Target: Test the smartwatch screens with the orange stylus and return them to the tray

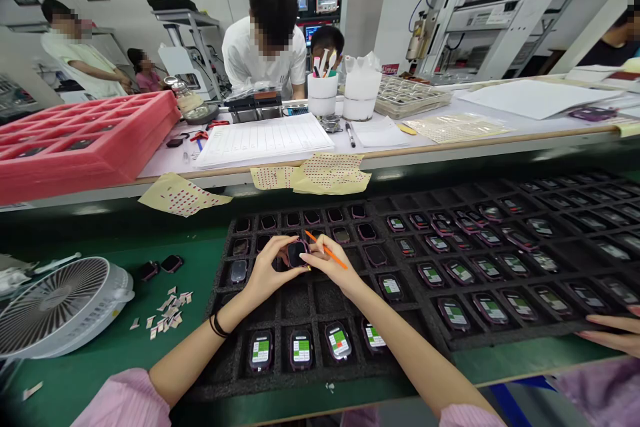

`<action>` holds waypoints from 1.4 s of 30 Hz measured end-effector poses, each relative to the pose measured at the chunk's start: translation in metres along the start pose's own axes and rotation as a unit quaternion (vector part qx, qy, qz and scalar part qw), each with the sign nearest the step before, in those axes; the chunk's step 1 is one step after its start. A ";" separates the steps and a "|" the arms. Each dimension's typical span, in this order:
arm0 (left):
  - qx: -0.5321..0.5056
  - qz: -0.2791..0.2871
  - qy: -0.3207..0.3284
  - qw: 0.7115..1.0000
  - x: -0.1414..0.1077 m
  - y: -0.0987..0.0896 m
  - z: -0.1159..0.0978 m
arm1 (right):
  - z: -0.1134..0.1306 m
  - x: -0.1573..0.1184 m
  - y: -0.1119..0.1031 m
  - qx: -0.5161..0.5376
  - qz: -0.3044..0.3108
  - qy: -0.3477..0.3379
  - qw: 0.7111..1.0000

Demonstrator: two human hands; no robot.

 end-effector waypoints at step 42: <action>-0.466 0.108 -0.329 0.814 -0.001 0.017 0.029 | 0.010 0.001 -0.019 -0.039 -0.071 -0.037 0.996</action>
Point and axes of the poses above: each hand's wrist, its own x-axis towards the middle knuckle, its own y-axis out of the palm, z = x × y, the point moved 6 cm from there along x, towards the middle knuckle, and after that the axes turned 6 degrees about -y, right-handed, at the moved point
